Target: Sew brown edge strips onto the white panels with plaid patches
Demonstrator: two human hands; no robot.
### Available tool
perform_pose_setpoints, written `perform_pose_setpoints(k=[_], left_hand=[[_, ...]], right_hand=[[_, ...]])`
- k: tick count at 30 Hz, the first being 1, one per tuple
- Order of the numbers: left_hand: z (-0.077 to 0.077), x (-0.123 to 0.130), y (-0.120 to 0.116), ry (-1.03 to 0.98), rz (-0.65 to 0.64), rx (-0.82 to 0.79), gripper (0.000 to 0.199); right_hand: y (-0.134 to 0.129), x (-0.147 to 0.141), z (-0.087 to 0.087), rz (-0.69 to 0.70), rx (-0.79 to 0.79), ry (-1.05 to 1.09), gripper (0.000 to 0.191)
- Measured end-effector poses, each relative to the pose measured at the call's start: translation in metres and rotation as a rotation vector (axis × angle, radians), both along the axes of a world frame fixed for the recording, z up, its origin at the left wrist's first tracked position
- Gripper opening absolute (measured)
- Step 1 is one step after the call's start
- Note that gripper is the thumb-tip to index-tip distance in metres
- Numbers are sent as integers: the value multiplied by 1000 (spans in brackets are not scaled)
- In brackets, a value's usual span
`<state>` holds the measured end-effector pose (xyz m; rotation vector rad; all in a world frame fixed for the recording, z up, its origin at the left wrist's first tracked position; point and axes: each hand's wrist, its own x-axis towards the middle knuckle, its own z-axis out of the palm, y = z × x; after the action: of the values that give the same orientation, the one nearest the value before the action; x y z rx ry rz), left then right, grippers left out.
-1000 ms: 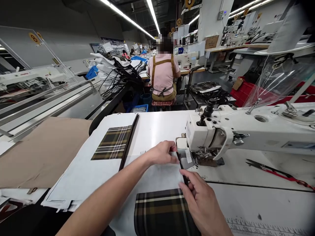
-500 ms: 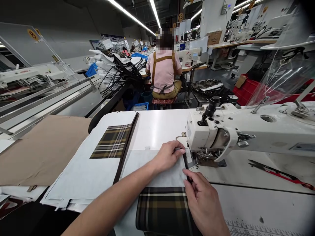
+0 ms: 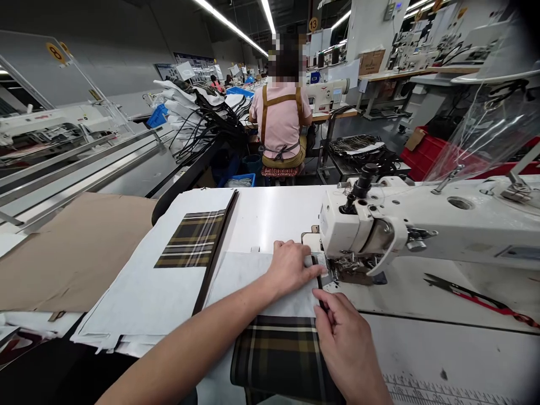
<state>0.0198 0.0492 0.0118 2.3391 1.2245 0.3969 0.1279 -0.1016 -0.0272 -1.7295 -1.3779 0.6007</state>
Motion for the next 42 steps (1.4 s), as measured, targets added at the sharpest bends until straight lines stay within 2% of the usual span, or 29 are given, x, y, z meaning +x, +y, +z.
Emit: perform_pose_setpoints(k=[2,4,6,8,10,13,17,21,27,34,38,42], left_hand=[[-3,-5,-1,-34,56,117,44],[-5,-17,-4,-87,15,243,39],[-5,-30,-9,-97,-180,312,33],[-4,-42,-17,-49,-411,312,30],[-3,-48,-24,20,-506,315,33],[-2,-45,-31,93,-494,325,39],[-4,-35,-34,118,-479,361,45],[-7,-31,-36,116,-485,414,45],[-9,-25,-42,114,-491,468,41],[-15,-21,-44,122,-579,502,37],[-18,-20,-44,86,-531,518,36],[-19,-20,-43,46,-501,530,38]], right_hand=[[0,0,0,-11,-1,-7,39],[0,0,0,-18,-14,0,40],[0,-1,1,-9,-30,14,42],[1,-2,3,-6,-42,23,44],[1,1,5,-11,-52,40,45],[-6,10,3,-33,-97,105,47],[-30,26,-6,-69,-200,156,47],[-46,32,-6,-144,-192,164,46],[-18,34,8,-223,-155,28,64],[-5,41,6,-249,-178,-51,49],[-1,37,4,-195,-12,-193,38],[3,32,-1,-140,140,-433,49]])
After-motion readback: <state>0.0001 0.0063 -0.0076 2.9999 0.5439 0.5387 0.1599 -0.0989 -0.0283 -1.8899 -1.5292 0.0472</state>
